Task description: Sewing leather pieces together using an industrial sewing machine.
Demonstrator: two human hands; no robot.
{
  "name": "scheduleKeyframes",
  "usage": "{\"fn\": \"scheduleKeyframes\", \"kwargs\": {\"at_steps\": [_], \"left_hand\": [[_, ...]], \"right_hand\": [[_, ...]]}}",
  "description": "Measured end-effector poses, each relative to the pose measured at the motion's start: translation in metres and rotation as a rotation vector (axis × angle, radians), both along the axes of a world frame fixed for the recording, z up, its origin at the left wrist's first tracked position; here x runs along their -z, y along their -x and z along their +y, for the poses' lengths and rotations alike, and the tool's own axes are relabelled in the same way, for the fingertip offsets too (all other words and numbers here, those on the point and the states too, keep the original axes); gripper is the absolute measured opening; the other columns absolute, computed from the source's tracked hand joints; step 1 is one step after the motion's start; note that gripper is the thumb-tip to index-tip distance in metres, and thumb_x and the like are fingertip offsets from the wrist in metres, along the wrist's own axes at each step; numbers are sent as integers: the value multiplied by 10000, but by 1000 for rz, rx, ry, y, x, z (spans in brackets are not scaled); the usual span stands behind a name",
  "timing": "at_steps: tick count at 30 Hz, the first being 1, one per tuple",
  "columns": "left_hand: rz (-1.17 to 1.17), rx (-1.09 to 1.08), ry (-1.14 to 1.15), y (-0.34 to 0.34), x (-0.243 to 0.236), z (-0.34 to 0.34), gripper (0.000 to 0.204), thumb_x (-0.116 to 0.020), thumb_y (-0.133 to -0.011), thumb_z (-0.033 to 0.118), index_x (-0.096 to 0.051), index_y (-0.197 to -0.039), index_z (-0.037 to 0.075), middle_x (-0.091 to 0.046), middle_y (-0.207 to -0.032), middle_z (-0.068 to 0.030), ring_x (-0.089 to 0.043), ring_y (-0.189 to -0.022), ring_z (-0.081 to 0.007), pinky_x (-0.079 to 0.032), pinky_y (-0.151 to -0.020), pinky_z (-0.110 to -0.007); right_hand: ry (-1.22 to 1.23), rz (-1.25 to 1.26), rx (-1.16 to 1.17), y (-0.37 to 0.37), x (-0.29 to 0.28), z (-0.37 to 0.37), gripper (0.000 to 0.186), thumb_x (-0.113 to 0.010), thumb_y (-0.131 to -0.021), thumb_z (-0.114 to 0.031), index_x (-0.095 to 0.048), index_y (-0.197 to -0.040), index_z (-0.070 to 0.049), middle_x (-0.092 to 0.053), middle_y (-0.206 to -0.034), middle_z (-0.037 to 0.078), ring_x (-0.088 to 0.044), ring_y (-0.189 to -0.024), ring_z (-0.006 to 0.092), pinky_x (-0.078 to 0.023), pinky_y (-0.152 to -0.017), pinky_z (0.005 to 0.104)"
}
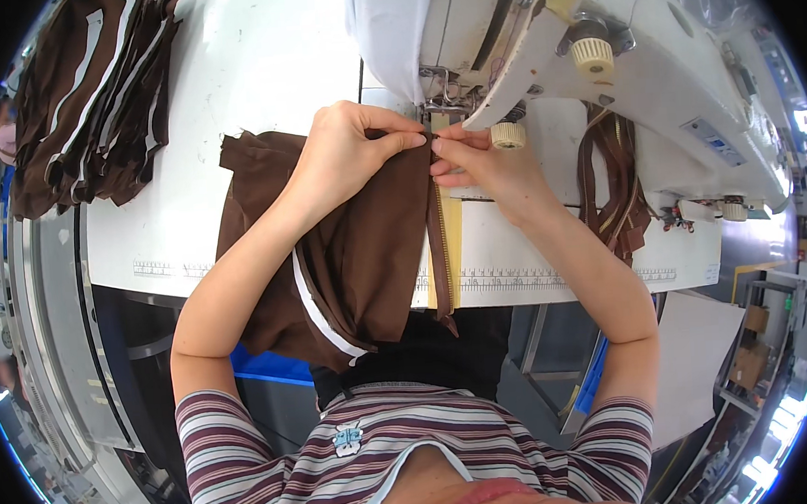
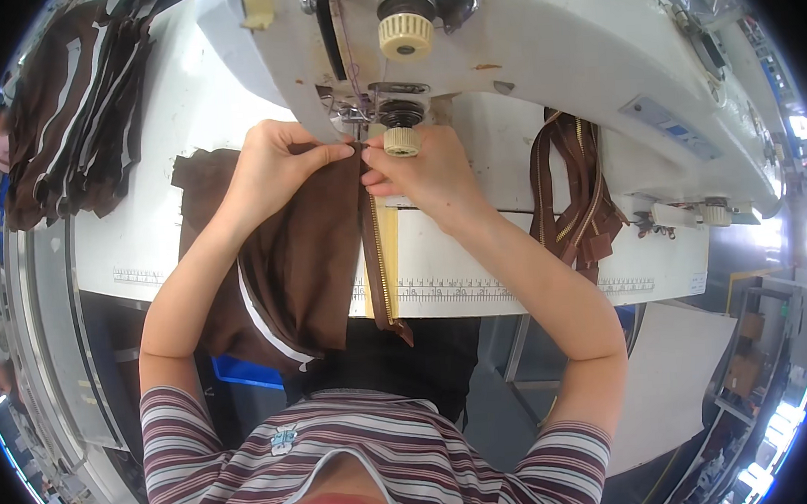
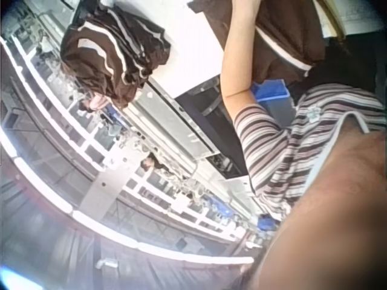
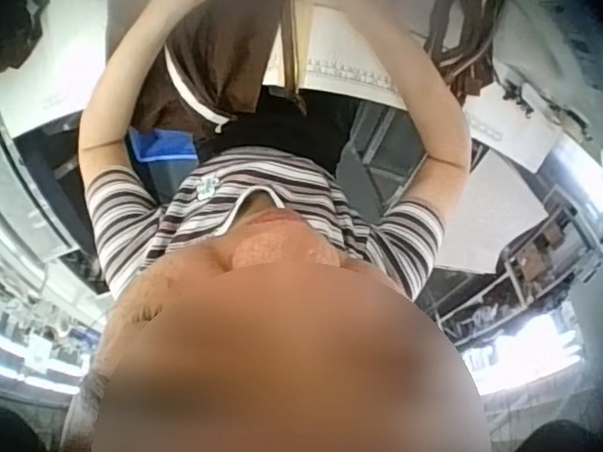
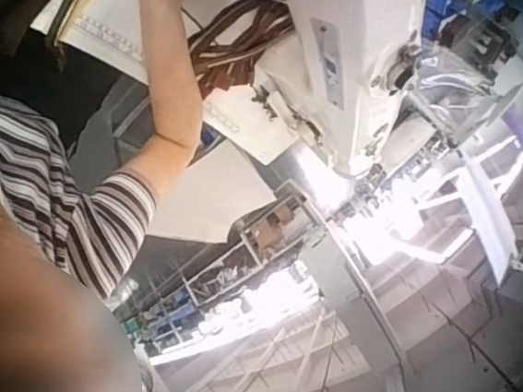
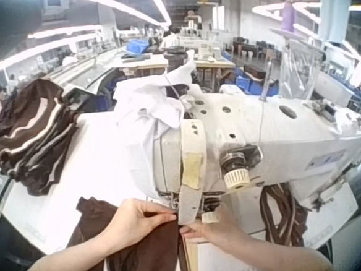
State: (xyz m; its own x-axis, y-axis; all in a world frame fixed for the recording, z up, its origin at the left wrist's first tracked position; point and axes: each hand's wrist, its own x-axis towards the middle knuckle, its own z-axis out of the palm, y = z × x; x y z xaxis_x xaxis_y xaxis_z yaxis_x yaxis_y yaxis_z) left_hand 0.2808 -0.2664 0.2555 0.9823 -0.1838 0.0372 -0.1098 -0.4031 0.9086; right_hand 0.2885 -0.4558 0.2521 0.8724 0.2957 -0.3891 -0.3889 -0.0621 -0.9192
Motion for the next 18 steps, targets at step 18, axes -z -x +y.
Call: {"fn": "scheduleKeyframes", "kwargs": {"at_steps": [18], "left_hand": [[10, 18, -105, -7, 0, -5, 146, -709, -754, 132, -722, -852, 25, -688, -801, -87, -616, -817, -191, -473, -770, -297]], "right_hand": [[161, -123, -49, -1, -2, -3, 233, -653, -839, -117, -641, -1000, 50, -664, -858, 135, -663, -668, 159, -542, -558, 284]]}}
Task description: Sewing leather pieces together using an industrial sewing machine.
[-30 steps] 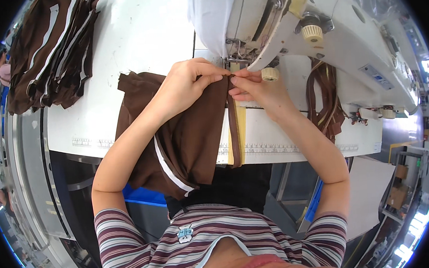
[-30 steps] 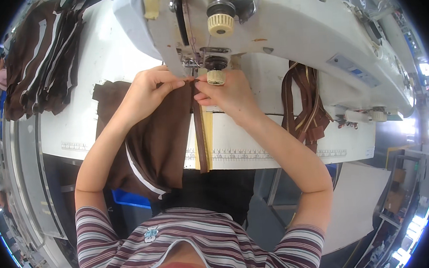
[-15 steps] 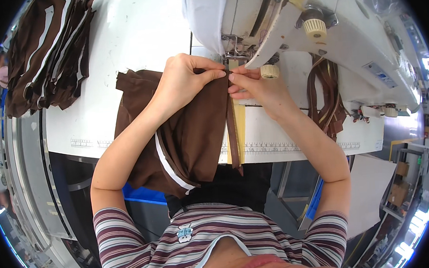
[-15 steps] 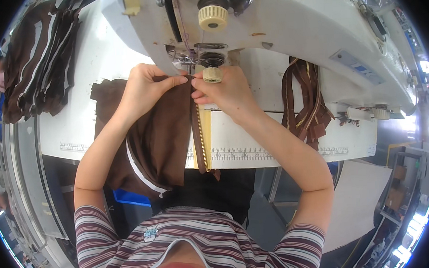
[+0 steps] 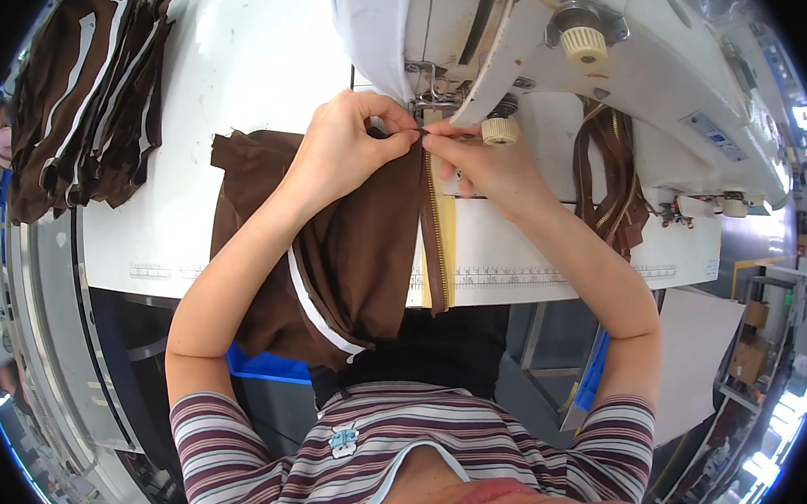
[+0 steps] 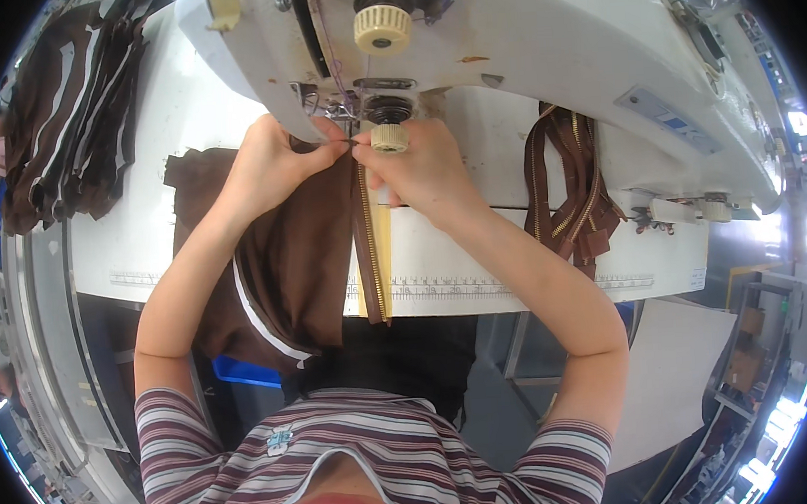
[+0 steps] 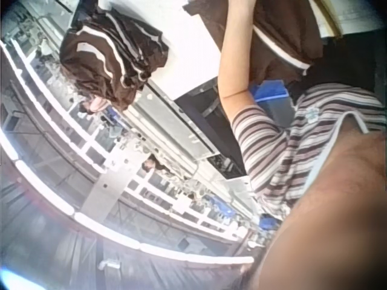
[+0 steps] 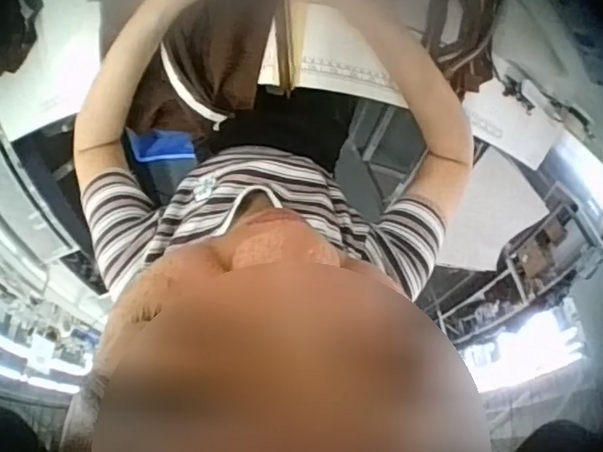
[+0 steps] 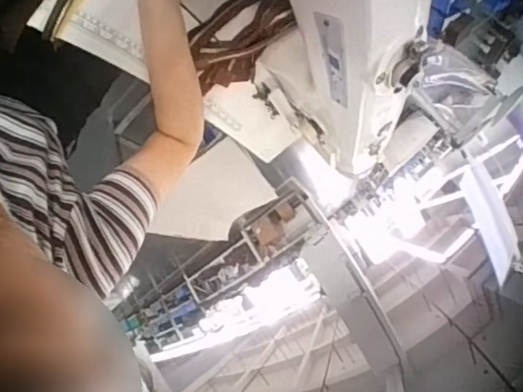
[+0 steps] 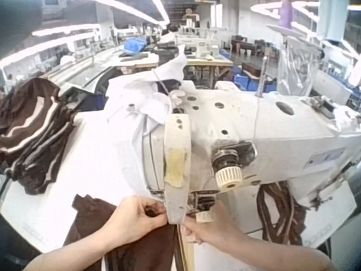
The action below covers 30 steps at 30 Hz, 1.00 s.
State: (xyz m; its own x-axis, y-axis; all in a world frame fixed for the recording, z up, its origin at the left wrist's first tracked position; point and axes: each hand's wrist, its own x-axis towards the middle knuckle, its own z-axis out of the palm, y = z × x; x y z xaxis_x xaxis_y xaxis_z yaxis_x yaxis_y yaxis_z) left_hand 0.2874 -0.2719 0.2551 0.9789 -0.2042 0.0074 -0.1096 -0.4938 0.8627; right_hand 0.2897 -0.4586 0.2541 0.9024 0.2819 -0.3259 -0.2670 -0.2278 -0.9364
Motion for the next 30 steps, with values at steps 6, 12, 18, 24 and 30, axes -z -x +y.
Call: {"fn": "scheduleKeyframes", "kwargs": {"at_steps": [6, 12, 18, 24, 30], "left_hand": [[50, -110, -176, -13, 13, -1, 176, -767, -666, 207, -728, -780, 79, -546, -1011, -82, -436, -1052, -283, -315, -939, -414], [28, -97, -173, -28, 32, 6, 214, -756, -677, 208, -726, -858, 96, -501, -1099, -122, -413, -1102, -321, -295, -956, -462], [-49, 14, -295, -46, 36, 13, 285, -705, -696, 180, -667, -954, 65, -516, -1161, -154, -425, -1108, -369, -343, -902, -507], [-139, 69, -246, -53, 33, 14, 264, -688, -703, 186, -655, -939, 74, -609, -1021, -132, -470, -1039, -386, -387, -829, -517], [-161, 62, -246, -55, 35, 10, 295, -692, -716, 196, -650, -981, 73, -602, -1050, -136, -464, -1065, -389, -376, -851, -528]], "right_hand": [[789, -1126, -315, 23, 25, -11, 336, -684, -823, -219, -629, -1121, -75, -642, -1090, 57, -586, -641, 131, -477, -528, 269], [1036, -1364, -399, 27, 20, -9, 380, -662, -811, -209, -621, -1168, -82, -600, -1219, 9, -588, -703, 120, -496, -560, 273], [1054, -1317, -446, 18, 22, -13, 377, -656, -815, -198, -619, -1173, -86, -594, -1224, -12, -631, -813, 128, -526, -616, 288], [1119, -1330, -439, 13, 20, -15, 401, -657, -816, -203, -602, -1201, -106, -590, -1212, -38, -635, -821, 138, -530, -621, 285], [963, -1258, -372, 9, 13, -23, 310, -618, -829, -183, -622, -1120, -76, -630, -1075, 44, -625, -725, 212, -507, -601, 337]]}}
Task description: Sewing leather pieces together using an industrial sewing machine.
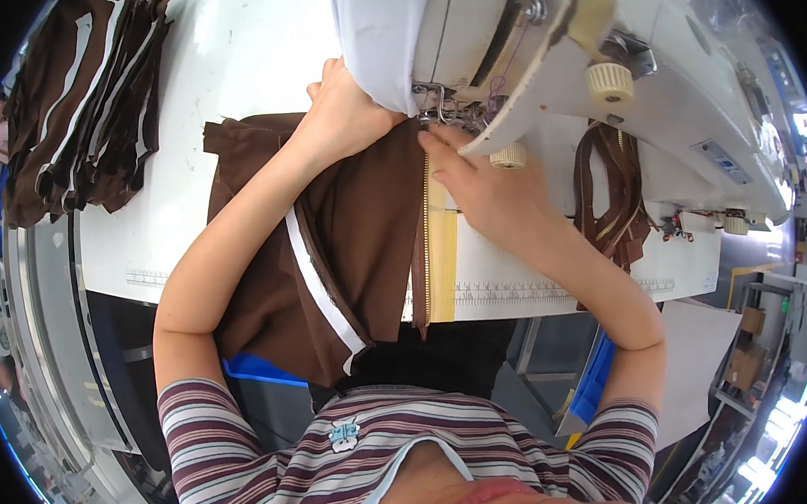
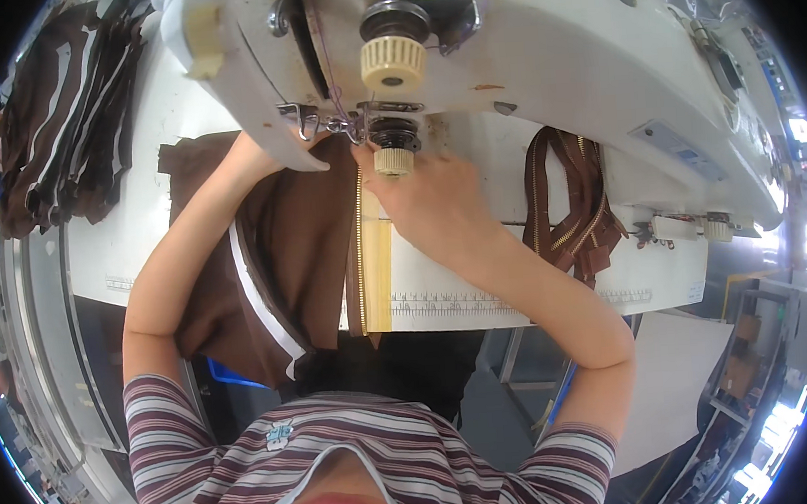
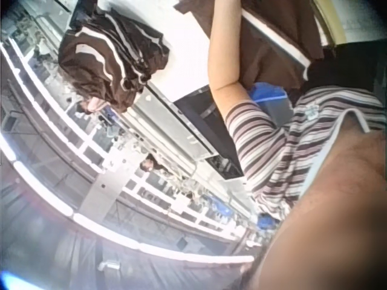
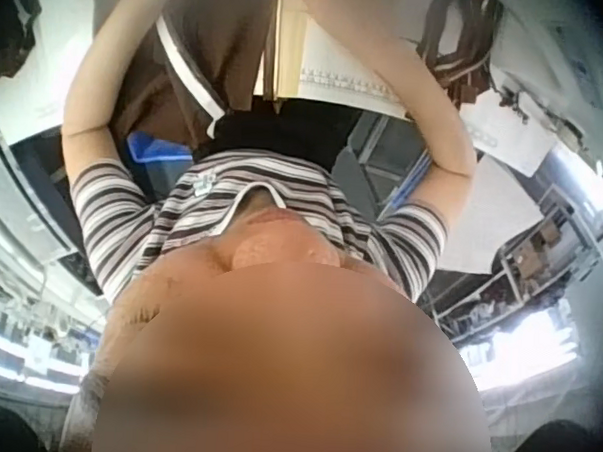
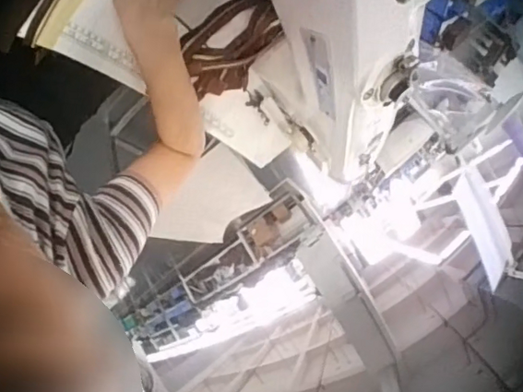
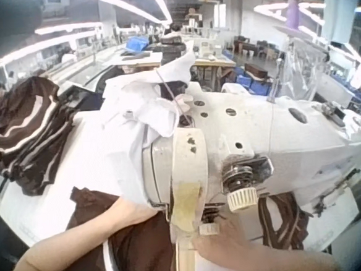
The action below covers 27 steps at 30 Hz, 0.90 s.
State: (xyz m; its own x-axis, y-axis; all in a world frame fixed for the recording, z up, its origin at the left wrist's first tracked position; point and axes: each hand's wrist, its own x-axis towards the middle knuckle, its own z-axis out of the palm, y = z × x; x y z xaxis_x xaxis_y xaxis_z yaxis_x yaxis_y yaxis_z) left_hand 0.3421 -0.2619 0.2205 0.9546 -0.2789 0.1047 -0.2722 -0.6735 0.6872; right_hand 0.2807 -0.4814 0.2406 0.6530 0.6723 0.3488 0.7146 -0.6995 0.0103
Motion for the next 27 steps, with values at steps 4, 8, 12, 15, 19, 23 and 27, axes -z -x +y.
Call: {"fn": "scheduleKeyframes", "kwargs": {"at_steps": [4, 8, 12, 15, 19, 23, 27], "left_hand": [[38, -49, 83, 9, -10, 5, 365, -702, -721, 208, -638, -1053, 70, -548, -1155, -145, -442, -1114, -388, -351, -890, -544], [47, -21, 25, 4, -12, -1, 384, -708, -718, 212, -640, -1069, 74, -522, -1193, -143, -435, -1126, -377, -331, -919, -534], [29, -108, 67, 3, -5, -1, 341, -715, -721, 220, -672, -1018, 57, -534, -1190, -131, -432, -1129, -365, -302, -959, -513], [25, -112, 64, 8, -4, 4, 282, -720, -725, 225, -701, -943, 47, -553, -1172, -112, -434, -1126, -354, -298, -968, -507], [-32, -24, 55, -5, 5, 3, 250, -735, -720, 245, -720, -874, 48, -579, -1137, -90, -440, -1120, -342, -301, -967, -501], [-31, -62, 9, 3, 3, 1, 222, -748, -722, 249, -709, -815, 51, -586, -1071, -89, -460, -1105, -318, -318, -944, -497], [-398, -123, -228, 47, -10, 4, 185, -658, -756, 89, -625, -922, 15, -553, -1062, -126, -500, -1061, -298, -376, -911, -439]], "right_hand": [[-69, 224, 533, -7, -51, -5, 177, -601, -820, -168, -643, -929, -34, -633, -888, 151, -620, -746, 310, -491, -653, 431], [-163, -104, 359, -29, -35, -25, 152, -611, -814, -141, -622, -911, -25, -623, -826, 156, -610, -781, 339, -481, -695, 452], [-188, 8, 407, -24, -26, -25, 146, -604, -820, -122, -621, -924, -22, -624, -819, 153, -610, -752, 339, -482, -656, 450], [-231, -197, 233, -18, -26, -29, 164, -587, -844, -145, -629, -891, 7, -628, -773, 191, -605, -686, 373, -488, -640, 443], [-165, -216, 267, -41, -39, -38, 174, -570, -842, -131, -620, -914, 19, -618, -771, 214, -595, -696, 404, -482, -659, 469], [-150, -186, 147, -27, -18, -33, 193, -558, -799, -44, -625, -970, 16, -644, -897, 179, -625, -788, 357, -503, -698, 422], [-231, -230, -60, 41, -10, -27, 320, -554, -749, 12, -613, -1062, 33, -637, -1085, 151, -633, -923, 290, -511, -784, 384]]}}
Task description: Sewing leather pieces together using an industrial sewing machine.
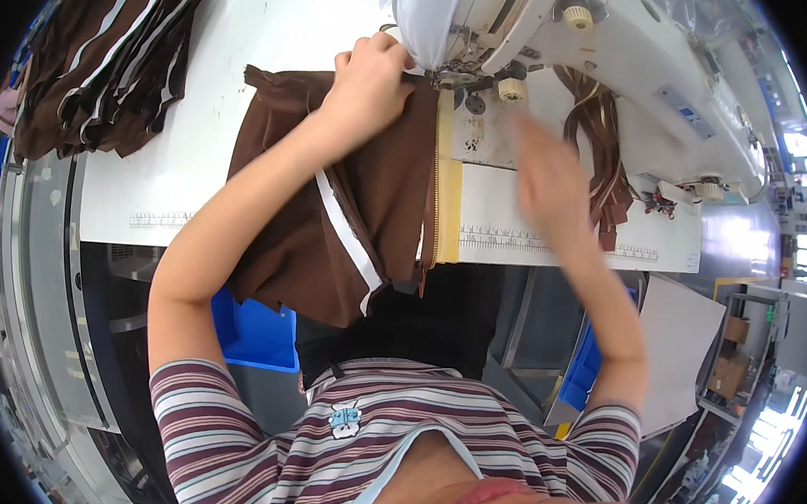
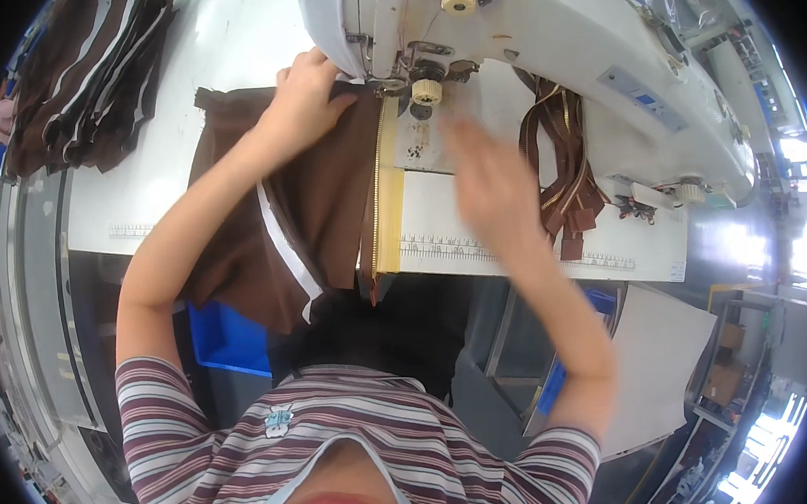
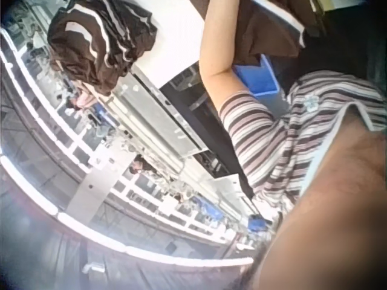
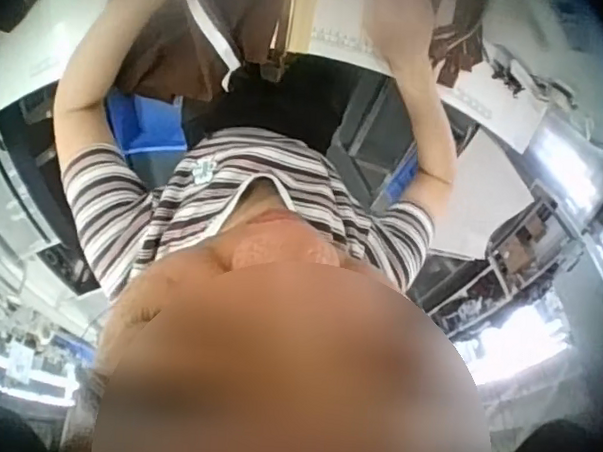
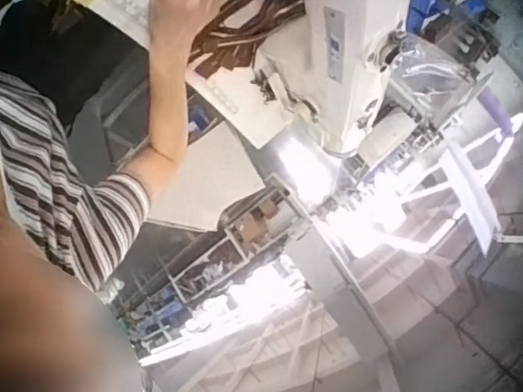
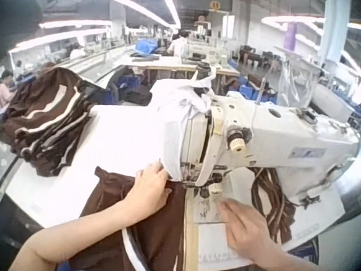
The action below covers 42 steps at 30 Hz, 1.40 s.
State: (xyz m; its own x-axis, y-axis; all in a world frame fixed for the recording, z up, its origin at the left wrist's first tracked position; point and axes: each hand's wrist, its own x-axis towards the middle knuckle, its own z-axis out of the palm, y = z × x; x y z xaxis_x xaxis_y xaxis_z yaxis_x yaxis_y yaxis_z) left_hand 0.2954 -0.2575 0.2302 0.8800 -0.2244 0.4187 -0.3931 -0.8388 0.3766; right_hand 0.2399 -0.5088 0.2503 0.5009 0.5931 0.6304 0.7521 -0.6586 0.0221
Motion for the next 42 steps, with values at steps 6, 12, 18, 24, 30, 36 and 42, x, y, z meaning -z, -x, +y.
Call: {"fn": "scheduleKeyframes", "kwargs": {"at_steps": [6, 12, 18, 24, 30, 36, 42], "left_hand": [[150, 404, -343, 177, -42, -23, 370, -664, -696, 219, -540, -996, 41, -523, -959, -106, -545, -894, -262, -382, -976, -415], [-74, 325, -451, 180, -35, 4, 237, -607, -732, 145, -568, -960, 92, -509, -808, -35, -529, -761, -181, -403, -808, -334], [-77, -104, -6, 95, -139, 61, 133, -636, -837, 122, -694, -898, 19, -694, -790, -116, -677, -684, -215, -523, -652, -306], [-168, 588, -222, 132, -117, 10, 191, -613, -648, 49, -658, -829, 5, -501, -612, -50, -564, -600, -172, -470, -956, -391], [21, 520, -61, 170, -30, -12, 243, -609, -635, 75, -633, -861, -10, -501, -705, -48, -557, -719, -191, -457, -881, -351], [15, 502, 89, 158, -26, -7, 273, -620, -625, 89, -644, -876, -16, -538, -734, -53, -566, -742, -191, -450, -726, -305], [109, 546, 91, 146, -27, -3, 308, -666, -561, 11, -663, -867, -24, -591, -760, -71, -579, -722, -213, -439, -643, -315]], "right_hand": [[96, 251, -67, 117, 67, 22, 407, -587, -741, -42, -600, -1148, -67, -584, -1214, 76, -540, -1158, 261, -314, -1057, 432], [-52, -89, -126, 99, 65, 29, 247, -628, -791, -166, -649, -1031, -112, -633, -1077, 51, -594, -1061, 206, -436, -926, 371], [-26, 87, -407, 83, 28, 15, 273, -679, -676, -45, -665, -942, 15, -655, -998, 130, -647, -963, 259, -560, -753, 303], [98, 143, -439, 79, 18, 11, 306, -667, -667, -59, -652, -964, 18, -634, -1029, 129, -629, -998, 276, -562, -800, 329], [162, 191, -531, 73, 8, 10, 302, -640, -677, -73, -647, -958, 36, -626, -991, 132, -627, -975, 278, -561, -831, 343], [203, 186, -548, 64, 6, 11, 275, -615, -690, -113, -643, -907, 53, -647, -911, 161, -646, -921, 285, -536, -855, 358], [315, 181, -557, 51, -4, 15, 249, -628, -721, -104, -647, -930, 30, -643, -945, 146, -648, -933, 268, -545, -859, 351]]}}
